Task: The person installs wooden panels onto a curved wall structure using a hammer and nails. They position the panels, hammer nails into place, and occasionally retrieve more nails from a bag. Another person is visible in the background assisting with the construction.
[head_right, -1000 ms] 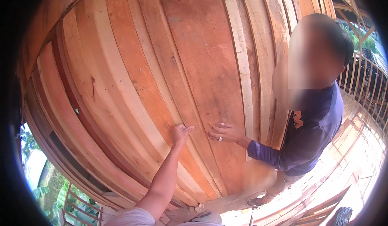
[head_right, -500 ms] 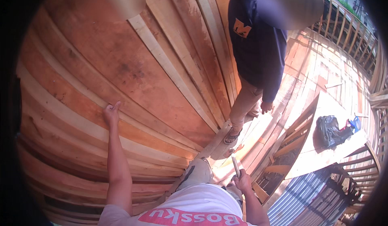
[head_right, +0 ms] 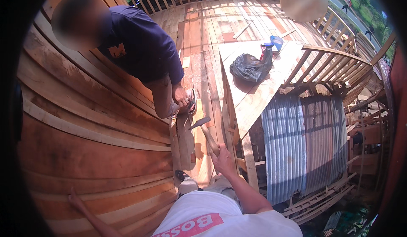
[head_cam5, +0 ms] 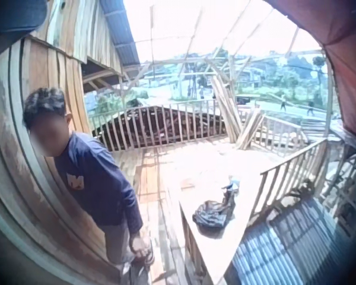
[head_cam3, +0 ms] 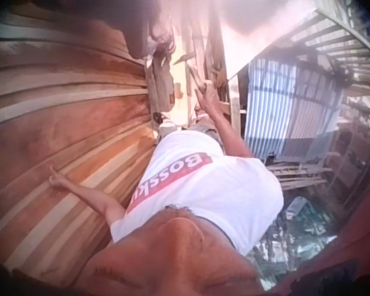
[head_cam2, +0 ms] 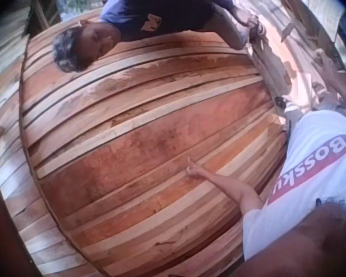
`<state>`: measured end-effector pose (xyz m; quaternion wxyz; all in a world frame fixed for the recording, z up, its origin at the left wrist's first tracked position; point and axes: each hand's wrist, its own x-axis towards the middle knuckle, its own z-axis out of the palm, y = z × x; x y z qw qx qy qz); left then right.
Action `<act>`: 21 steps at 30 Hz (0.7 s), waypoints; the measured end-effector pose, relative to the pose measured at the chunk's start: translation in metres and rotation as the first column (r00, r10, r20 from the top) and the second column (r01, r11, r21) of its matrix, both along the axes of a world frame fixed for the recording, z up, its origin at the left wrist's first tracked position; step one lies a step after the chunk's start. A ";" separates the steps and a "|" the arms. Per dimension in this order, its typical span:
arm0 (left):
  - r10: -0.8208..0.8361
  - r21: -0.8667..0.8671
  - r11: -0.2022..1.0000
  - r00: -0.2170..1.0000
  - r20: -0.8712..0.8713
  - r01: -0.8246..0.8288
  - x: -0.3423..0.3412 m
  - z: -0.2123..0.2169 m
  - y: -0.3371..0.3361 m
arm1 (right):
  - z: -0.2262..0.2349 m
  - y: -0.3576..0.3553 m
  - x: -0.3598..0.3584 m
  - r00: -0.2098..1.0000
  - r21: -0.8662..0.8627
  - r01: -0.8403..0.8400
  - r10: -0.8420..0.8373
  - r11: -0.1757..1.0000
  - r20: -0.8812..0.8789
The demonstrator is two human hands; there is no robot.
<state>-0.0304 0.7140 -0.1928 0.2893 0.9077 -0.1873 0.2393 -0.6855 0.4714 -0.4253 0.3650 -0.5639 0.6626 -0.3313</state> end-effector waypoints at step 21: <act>-0.026 0.003 1.000 1.000 0.013 0.026 0.019 -0.007 -0.004 | -0.004 -0.150 -0.103 0.797 0.002 0.474 -0.428 0.880 -0.426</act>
